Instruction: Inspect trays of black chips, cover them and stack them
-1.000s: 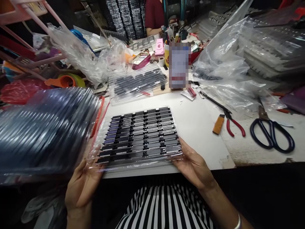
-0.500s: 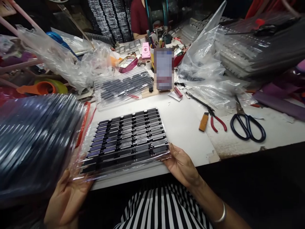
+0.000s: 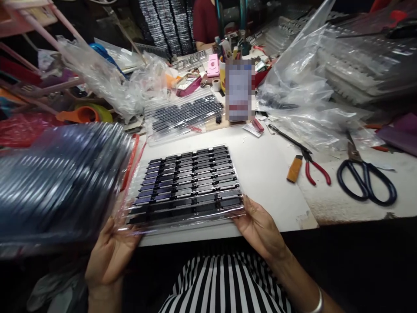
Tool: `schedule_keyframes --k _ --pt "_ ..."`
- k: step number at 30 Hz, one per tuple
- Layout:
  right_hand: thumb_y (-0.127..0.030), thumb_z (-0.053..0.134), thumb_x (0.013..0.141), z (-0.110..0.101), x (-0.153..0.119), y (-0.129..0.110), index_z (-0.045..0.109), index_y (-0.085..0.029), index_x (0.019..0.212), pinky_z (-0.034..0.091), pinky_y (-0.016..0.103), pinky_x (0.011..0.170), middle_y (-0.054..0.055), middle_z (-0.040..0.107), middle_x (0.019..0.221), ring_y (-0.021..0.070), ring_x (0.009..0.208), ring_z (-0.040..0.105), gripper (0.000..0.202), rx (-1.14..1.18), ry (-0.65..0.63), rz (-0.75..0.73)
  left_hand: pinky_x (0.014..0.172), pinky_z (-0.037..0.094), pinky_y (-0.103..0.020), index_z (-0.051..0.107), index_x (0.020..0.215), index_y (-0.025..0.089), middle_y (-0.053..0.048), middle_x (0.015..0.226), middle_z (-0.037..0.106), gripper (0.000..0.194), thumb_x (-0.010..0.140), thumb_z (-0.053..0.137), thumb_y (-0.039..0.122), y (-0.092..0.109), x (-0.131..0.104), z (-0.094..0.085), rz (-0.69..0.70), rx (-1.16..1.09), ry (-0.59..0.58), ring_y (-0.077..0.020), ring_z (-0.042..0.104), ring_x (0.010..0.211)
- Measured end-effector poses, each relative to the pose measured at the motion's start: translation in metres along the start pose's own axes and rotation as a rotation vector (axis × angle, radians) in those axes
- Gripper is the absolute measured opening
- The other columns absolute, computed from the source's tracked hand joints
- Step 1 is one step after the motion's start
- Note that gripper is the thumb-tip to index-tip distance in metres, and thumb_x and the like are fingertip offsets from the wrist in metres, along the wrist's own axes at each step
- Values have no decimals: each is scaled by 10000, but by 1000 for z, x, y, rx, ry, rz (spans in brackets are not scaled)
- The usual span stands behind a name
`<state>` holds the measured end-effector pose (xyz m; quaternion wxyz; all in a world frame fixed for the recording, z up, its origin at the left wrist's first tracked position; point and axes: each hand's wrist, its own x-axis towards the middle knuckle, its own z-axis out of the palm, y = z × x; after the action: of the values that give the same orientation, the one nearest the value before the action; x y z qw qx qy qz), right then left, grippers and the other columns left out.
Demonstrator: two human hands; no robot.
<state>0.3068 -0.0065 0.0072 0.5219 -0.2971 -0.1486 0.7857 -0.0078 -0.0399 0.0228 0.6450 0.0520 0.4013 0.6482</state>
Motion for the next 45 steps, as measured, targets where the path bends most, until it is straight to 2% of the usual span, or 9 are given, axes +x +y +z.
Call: schedule_keyframes --k 3,9,19,21,27,31,35,39,45 --pt "-308 483 933 1 -1 0 679 -237 1066 412 378 1031 34 675 1129 177 1083 590 247 13 27 12 816 532 -336 431 1363 274 -55 1141 680 424 951 331 296 -1 0 1 7 7 25 -169 647 964" --pt "-315 499 920 -1 -1 1 660 -281 1102 441 397 1021 16 646 1194 195 1149 553 245 0 120 21 767 523 -301 489 1323 219 -65 959 718 408 963 306 276 -1 -4 1 10 16 -7 -151 658 841" --pt "-322 464 928 1 -2 0 636 -312 1132 465 405 1005 3 596 1278 211 1235 489 268 -91 176 25 876 501 -377 415 1367 187 -106 1139 663 430 973 301 316 -1 -5 -3 -9 -60 -63 -191 634 1003" --pt "-328 438 935 0 -2 -3 642 -301 1122 470 431 995 16 603 1270 227 1227 498 278 -93 157 71 890 497 -384 404 1373 196 -105 1186 640 427 969 322 307 -1 -7 -3 -10 -65 -72 -200 620 1042" --pt "-309 436 918 -9 -8 -12 690 -165 1014 461 473 986 143 677 1119 304 1157 555 307 -122 51 211 979 446 -372 356 1402 193 -106 1264 594 496 919 337 86 -1 -13 1 0 -57 -43 -191 576 1129" --pt "-305 413 937 -12 -8 -15 692 -143 996 451 476 994 153 692 1076 301 1105 592 328 -182 0 178 1005 422 -444 335 1411 201 -110 1257 599 476 941 323 124 2 -15 3 -5 -39 -71 -214 571 1140" --pt "-340 399 949 -11 -6 -18 699 -152 979 523 455 906 145 710 1027 291 1029 639 355 -256 -40 134 1010 400 -525 331 1412 213 -113 1271 590 460 954 332 165 5 -16 6 15 -6 -118 -258 525 1197" --pt "-366 391 953 -9 -5 -21 702 -151 1000 564 417 834 142 709 1033 286 1012 648 381 -315 -55 122 1017 387 -537 324 1417 179 -138 1259 595 482 939 379 165 7 -17 8 35 26 -106 -281 520 1197" --pt "-328 389 959 -10 -6 -19 714 -155 988 530 393 902 119 714 1030 247 992 657 369 -321 -86 83 955 466 -473 333 1412 170 -144 1225 618 502 916 372 104 5 -16 6 61 71 -115 -265 588 1113"
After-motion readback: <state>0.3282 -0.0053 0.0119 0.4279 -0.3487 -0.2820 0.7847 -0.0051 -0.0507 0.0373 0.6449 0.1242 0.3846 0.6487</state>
